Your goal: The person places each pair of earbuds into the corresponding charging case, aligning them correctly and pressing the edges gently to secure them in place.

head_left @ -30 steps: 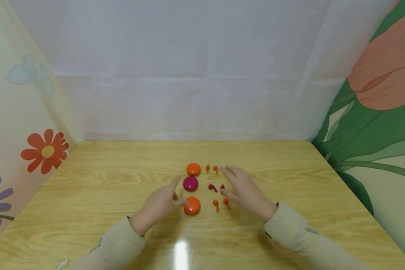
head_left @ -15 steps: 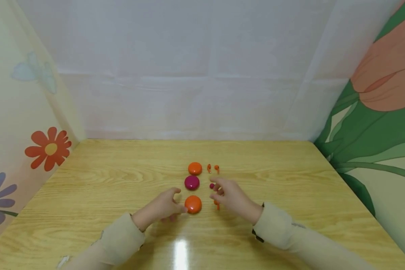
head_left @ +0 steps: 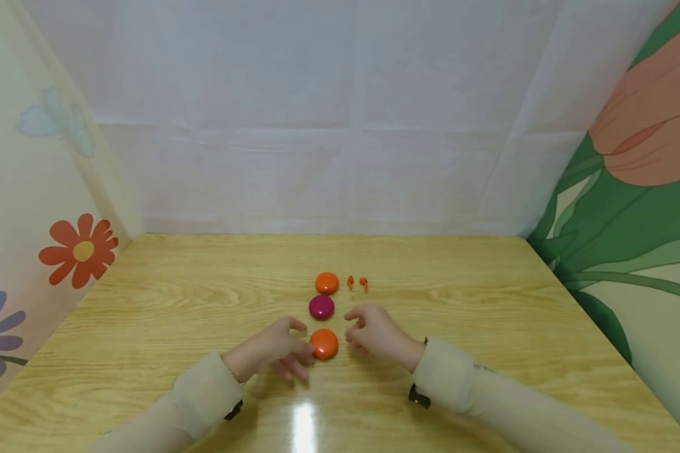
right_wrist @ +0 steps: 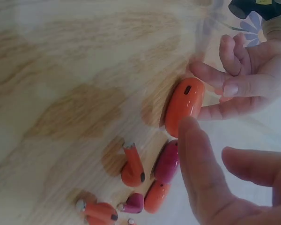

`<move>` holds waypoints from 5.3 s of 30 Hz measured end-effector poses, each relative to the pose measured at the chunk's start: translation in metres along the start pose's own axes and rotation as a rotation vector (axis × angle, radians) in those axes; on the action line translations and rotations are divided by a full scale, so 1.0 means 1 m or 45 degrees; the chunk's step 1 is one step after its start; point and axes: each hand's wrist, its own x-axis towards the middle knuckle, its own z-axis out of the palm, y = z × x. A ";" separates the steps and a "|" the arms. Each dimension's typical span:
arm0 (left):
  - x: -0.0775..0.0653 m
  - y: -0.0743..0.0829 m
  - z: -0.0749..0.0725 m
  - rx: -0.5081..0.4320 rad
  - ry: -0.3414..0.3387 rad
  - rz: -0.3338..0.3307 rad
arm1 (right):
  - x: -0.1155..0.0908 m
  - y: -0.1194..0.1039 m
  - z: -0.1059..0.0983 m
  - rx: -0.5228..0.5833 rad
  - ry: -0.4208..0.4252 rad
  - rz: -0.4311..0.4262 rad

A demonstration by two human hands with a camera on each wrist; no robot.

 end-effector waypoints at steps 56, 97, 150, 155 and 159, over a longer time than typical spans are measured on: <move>-0.008 0.013 0.013 -0.262 -0.056 0.355 | -0.005 -0.014 -0.006 0.358 -0.011 0.004; -0.012 0.033 0.022 -0.211 0.155 0.632 | -0.012 -0.027 -0.018 0.403 0.165 -0.145; -0.012 0.025 0.017 -0.144 0.198 0.768 | -0.017 -0.012 -0.034 0.338 0.133 -0.095; -0.012 0.024 0.015 -0.160 0.214 0.750 | -0.023 0.001 -0.042 0.297 0.134 -0.064; -0.012 0.023 0.015 -0.180 0.226 0.733 | -0.025 0.009 -0.046 0.301 0.123 -0.048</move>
